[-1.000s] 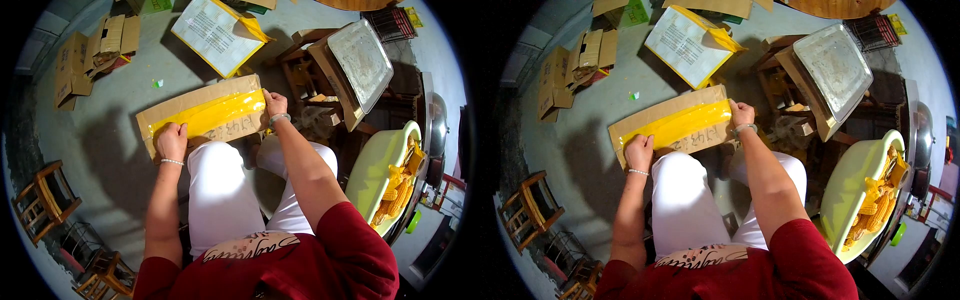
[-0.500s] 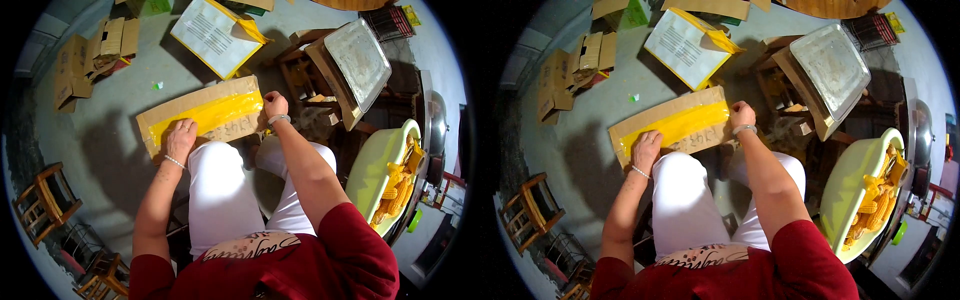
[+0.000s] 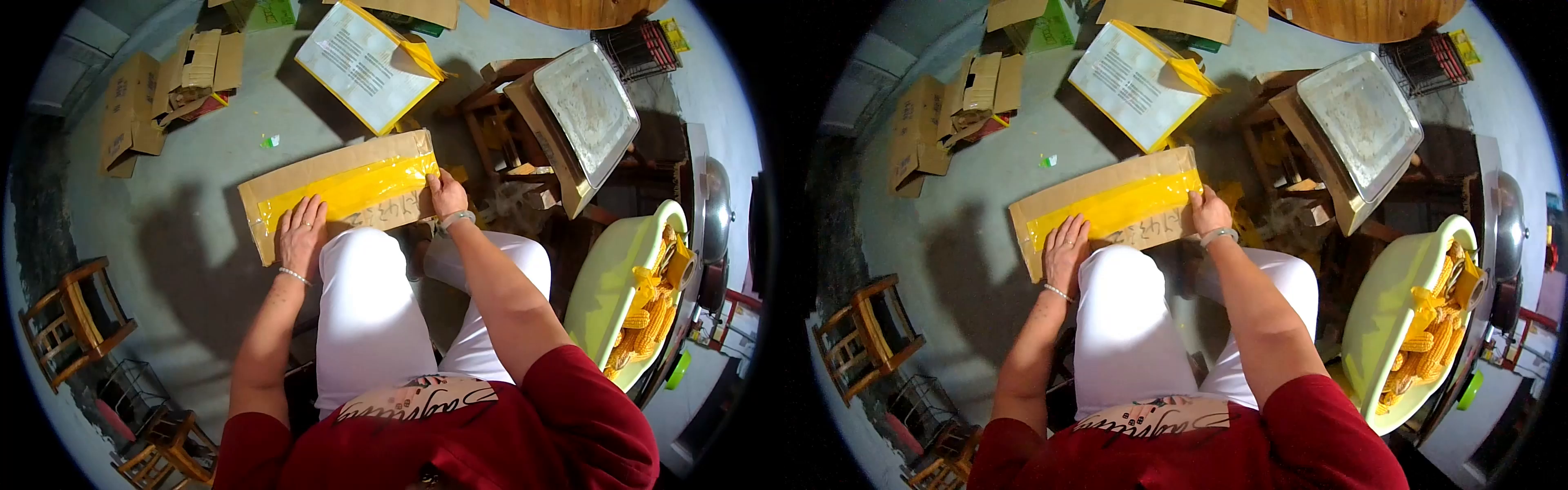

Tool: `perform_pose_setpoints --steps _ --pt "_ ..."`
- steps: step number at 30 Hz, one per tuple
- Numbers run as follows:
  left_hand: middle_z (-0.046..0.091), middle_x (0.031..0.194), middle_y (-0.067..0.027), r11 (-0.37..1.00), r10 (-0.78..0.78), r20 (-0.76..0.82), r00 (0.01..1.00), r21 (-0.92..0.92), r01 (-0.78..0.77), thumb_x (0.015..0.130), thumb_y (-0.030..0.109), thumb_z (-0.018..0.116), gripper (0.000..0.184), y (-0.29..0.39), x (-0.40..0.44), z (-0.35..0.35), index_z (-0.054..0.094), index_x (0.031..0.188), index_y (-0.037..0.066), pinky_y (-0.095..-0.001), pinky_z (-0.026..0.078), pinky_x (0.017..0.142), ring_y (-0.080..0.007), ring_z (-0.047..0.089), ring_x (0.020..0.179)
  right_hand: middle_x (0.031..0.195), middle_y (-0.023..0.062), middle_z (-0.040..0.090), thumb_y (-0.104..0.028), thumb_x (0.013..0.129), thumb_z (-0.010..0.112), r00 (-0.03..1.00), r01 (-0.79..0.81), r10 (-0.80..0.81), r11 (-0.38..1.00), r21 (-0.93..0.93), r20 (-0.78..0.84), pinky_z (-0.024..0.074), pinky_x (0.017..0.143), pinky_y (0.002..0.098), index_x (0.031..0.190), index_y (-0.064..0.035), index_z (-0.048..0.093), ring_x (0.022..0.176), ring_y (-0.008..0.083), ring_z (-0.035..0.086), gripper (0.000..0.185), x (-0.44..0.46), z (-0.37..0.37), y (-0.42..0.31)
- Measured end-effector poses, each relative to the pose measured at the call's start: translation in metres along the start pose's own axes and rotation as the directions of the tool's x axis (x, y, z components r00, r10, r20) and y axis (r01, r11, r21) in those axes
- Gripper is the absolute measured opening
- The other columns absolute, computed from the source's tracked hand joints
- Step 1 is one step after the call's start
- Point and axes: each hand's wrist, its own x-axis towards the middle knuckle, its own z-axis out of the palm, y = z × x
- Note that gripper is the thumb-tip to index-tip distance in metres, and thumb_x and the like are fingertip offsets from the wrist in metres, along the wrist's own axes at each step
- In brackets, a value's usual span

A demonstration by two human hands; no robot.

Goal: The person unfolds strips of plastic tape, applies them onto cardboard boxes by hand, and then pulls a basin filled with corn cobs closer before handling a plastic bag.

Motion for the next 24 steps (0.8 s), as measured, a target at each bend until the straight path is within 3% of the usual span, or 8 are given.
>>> perform_pose_setpoints --steps 3,4,6,9,11,13,19,24 --pt "0.043 0.135 -0.0048 1.0 -0.019 0.019 1.0 -0.018 0.02 0.085 0.01 0.043 0.041 -0.002 -0.005 -0.001 0.045 0.126 0.01 -0.0455 0.029 0.102 -0.0224 0.039 0.126 0.116 0.0191 0.056 -0.03 0.084 0.053 0.995 -0.07 0.07 0.997 -0.013 0.074 0.0407 0.09 0.0413 0.121 -0.008 0.051 0.108 0.0348 0.052 0.043 0.001 -0.009 0.002" --pt "0.043 0.135 -0.0057 1.0 -0.017 0.016 1.0 -0.004 0.017 0.085 0.011 0.045 0.041 -0.003 -0.006 -0.001 0.046 0.126 0.009 -0.0459 0.029 0.102 -0.0228 0.039 0.126 0.121 0.018 0.052 -0.026 0.082 0.054 0.996 0.068 -0.072 0.995 -0.068 -0.046 0.0382 0.093 0.0417 0.122 -0.0081 0.05 0.112 0.0338 0.049 0.044 -0.002 -0.013 0.001" --pt "0.043 0.136 -0.0075 1.0 -0.011 0.016 1.0 0.025 0.011 0.084 0.013 0.05 0.041 -0.006 -0.01 -0.001 0.048 0.125 0.007 -0.0467 0.028 0.101 -0.0235 0.039 0.125 0.131 0.0159 0.045 -0.018 0.078 0.055 0.899 0.308 -0.358 0.926 -0.218 -0.251 0.0332 0.098 0.0426 0.125 -0.0083 0.047 0.12 0.0319 0.042 0.049 -0.012 -0.021 -0.004" --pt "0.044 0.135 -0.0068 1.0 -0.024 0.021 0.999 0.013 0.024 0.084 0.013 0.05 0.04 -0.004 -0.01 -0.004 0.049 0.124 0.008 -0.0473 0.028 0.101 -0.0233 0.04 0.125 0.138 0.0134 0.036 -0.008 0.072 0.054 0.774 0.577 -0.63 0.741 -0.344 -0.058 0.0262 0.103 0.0464 0.129 -0.0086 0.042 0.126 0.0306 0.034 0.059 -0.024 -0.03 -0.033" --pt "0.044 0.134 -0.0069 1.0 -0.017 0.017 1.0 0.014 0.017 0.083 0.013 0.051 0.04 -0.005 -0.01 -0.003 0.05 0.123 0.008 -0.0475 0.029 0.101 -0.0235 0.041 0.124 0.138 0.0143 0.035 -0.005 0.072 0.05 0.666 0.737 -0.673 0.526 -0.425 0.321 0.0248 0.104 0.048 0.13 -0.0064 0.04 0.129 0.0278 0.032 0.059 -0.042 -0.028 -0.039" --pt "0.045 0.134 -0.0071 1.0 -0.009 0.013 1.0 0.017 0.009 0.083 0.014 0.051 0.04 -0.006 -0.009 -0.005 0.05 0.123 0.008 -0.0476 0.029 0.101 -0.0236 0.042 0.123 0.138 0.0145 0.035 -0.007 0.075 0.048 0.515 0.851 -0.736 0.378 -0.364 0.44 0.0236 0.104 0.0472 0.13 -0.0043 0.038 0.13 0.0267 0.031 0.057 -0.051 -0.024 -0.02" --pt "0.046 0.132 -0.0084 1.0 -0.003 0.009 1.0 0.011 0.003 0.082 0.014 0.051 0.038 -0.007 -0.009 -0.01 0.052 0.12 0.007 -0.0472 0.03 0.1 -0.0244 0.043 0.122 0.138 0.0138 0.037 -0.01 0.08 0.043 0.532 0.847 -0.621 0.405 -0.345 0.576 0.0238 0.105 0.0439 0.128 -0.0031 0.042 0.129 0.0264 0.033 0.049 -0.062 -0.039 -0.019" --pt "0.047 0.131 -0.0095 1.0 -0.005 0.01 1.0 -0.011 0.005 0.082 0.014 0.052 0.038 -0.005 -0.008 -0.015 0.053 0.118 0.005 -0.0461 0.029 0.101 -0.025 0.044 0.121 0.138 0.0126 0.037 -0.012 0.081 0.043 0.515 0.856 -0.74 0.419 -0.304 0.433 0.0257 0.105 0.0397 0.128 -0.0028 0.042 0.129 0.0261 0.033 0.048 -0.058 -0.029 -0.056"
